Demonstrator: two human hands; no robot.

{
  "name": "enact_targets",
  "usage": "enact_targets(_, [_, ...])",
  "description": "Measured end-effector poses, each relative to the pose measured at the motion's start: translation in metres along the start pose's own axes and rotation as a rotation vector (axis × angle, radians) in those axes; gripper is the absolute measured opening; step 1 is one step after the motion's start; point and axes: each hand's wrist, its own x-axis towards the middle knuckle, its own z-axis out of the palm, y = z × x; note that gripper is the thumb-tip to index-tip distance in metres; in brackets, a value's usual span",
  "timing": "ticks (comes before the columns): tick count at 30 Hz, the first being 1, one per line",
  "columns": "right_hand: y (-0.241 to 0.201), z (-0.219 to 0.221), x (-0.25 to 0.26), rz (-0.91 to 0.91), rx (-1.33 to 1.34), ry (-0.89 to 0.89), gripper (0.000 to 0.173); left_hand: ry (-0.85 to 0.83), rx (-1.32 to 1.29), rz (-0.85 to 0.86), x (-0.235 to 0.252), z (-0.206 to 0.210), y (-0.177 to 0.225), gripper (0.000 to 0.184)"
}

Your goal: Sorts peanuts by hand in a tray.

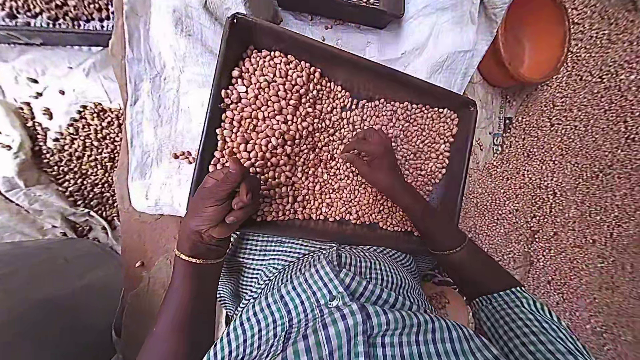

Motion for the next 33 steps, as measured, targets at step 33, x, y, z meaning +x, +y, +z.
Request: enact_targets(33, [0.034,0.008,-0.055,0.001,-0.052,0.032,0.014,0.015,0.042,0.063,-0.001,0.000,0.000,0.047])
